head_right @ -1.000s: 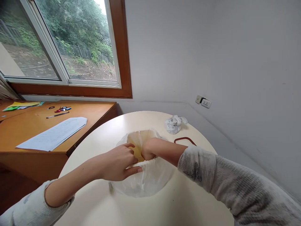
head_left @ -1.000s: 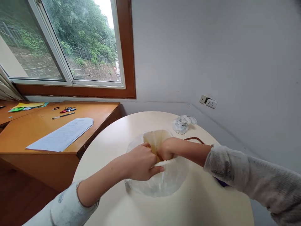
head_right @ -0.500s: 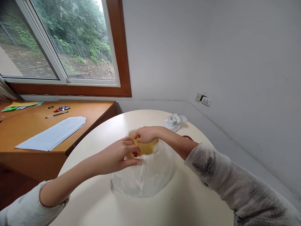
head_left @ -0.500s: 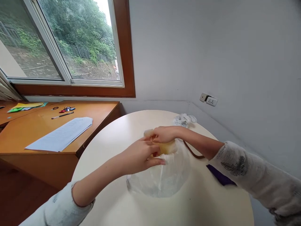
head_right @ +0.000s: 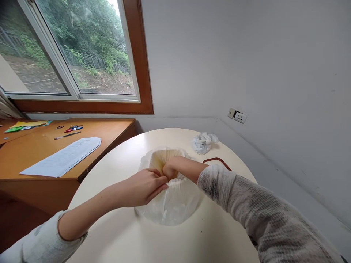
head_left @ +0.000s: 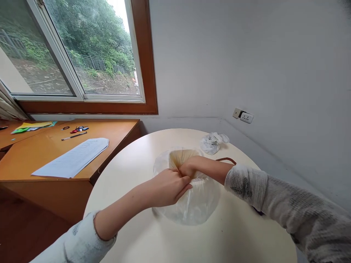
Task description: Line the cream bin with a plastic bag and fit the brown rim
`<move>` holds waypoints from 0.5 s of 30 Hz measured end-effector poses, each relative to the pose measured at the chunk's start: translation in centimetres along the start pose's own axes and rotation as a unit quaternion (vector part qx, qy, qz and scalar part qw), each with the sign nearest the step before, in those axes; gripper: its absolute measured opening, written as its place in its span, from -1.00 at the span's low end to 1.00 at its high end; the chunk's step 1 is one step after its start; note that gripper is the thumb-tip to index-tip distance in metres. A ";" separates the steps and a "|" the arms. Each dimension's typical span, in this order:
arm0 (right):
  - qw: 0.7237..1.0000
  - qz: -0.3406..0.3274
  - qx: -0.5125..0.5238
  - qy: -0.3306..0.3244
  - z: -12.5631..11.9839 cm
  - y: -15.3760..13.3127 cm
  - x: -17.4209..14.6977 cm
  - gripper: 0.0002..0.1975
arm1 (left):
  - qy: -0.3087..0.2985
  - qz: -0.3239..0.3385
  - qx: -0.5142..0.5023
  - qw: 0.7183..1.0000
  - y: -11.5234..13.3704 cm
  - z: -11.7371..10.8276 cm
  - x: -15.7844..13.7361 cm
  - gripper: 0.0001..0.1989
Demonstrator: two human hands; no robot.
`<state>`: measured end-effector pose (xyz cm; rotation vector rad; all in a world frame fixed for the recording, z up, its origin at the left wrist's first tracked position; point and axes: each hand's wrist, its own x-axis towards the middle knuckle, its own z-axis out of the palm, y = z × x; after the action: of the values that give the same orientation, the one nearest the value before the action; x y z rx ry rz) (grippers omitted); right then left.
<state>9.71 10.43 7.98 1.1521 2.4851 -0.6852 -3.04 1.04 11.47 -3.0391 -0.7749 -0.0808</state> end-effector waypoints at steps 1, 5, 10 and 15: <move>1.000 -0.001 -0.006 -0.017 -0.4 -0.1 -0.4 -0.91 | 0.001 0.000 0.001 1.000 -0.1 0.0 0.0 -0.70; 0.999 -0.007 -0.030 -0.043 -2.9 -0.7 -3.0 -0.82 | -0.029 -0.001 -0.020 0.999 -0.5 -0.3 0.4 -0.59; 0.990 0.026 -0.118 -0.076 -3.0 -0.9 -6.0 -0.81 | -0.081 -0.007 -0.021 0.996 -0.9 -0.6 1.8 -0.58; 0.995 -0.009 -0.086 -0.040 -0.8 -0.1 -6.1 -0.93 | -0.173 -0.015 -0.007 0.985 -1.4 -1.0 3.4 -0.65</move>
<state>13.36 7.03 11.51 1.0208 2.4354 -0.5004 -0.78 3.87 12.67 -3.0946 -0.8347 0.4547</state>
